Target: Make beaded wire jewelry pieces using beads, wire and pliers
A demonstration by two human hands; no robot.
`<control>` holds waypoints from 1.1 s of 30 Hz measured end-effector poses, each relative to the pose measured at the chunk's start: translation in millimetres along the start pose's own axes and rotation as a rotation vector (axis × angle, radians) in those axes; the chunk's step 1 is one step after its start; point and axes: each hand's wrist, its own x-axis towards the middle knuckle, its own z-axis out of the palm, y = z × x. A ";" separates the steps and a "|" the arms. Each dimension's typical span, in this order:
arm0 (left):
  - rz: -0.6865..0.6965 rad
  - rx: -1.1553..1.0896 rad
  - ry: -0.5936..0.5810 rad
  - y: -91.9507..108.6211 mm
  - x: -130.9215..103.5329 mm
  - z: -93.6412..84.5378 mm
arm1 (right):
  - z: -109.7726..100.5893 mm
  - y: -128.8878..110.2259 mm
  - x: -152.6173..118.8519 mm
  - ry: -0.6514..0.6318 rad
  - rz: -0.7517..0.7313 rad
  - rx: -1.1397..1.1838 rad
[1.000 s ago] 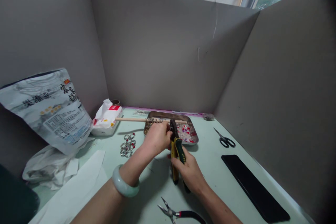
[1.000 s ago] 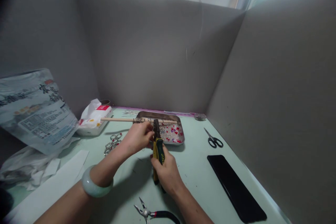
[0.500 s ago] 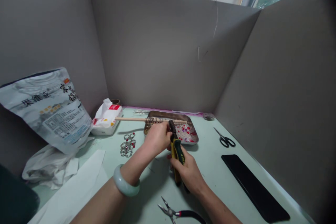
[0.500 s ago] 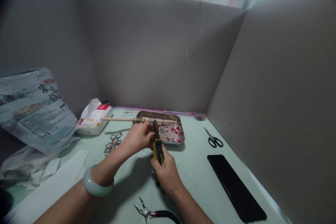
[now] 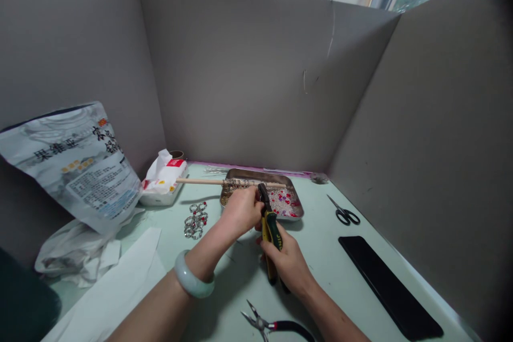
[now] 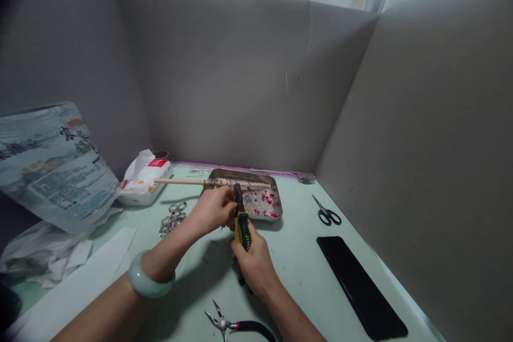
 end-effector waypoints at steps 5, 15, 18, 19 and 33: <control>0.043 0.018 -0.001 -0.1 0.4 0.1 | 1.4 2.2 1.5 0.020 0.024 -0.015; 0.060 0.075 0.005 -0.2 1.1 2.3 | 7.0 11.3 2.3 0.013 0.066 0.066; 0.052 0.107 -0.014 -4.3 2.3 4.5 | 7.5 12.6 2.7 -0.065 0.102 0.169; 0.048 0.113 -0.021 -5.6 2.7 5.1 | 7.9 12.6 2.9 -0.080 0.119 0.200; 0.056 0.126 -0.061 -7.7 3.0 -4.9 | 16.2 18.5 2.9 -0.012 0.079 0.055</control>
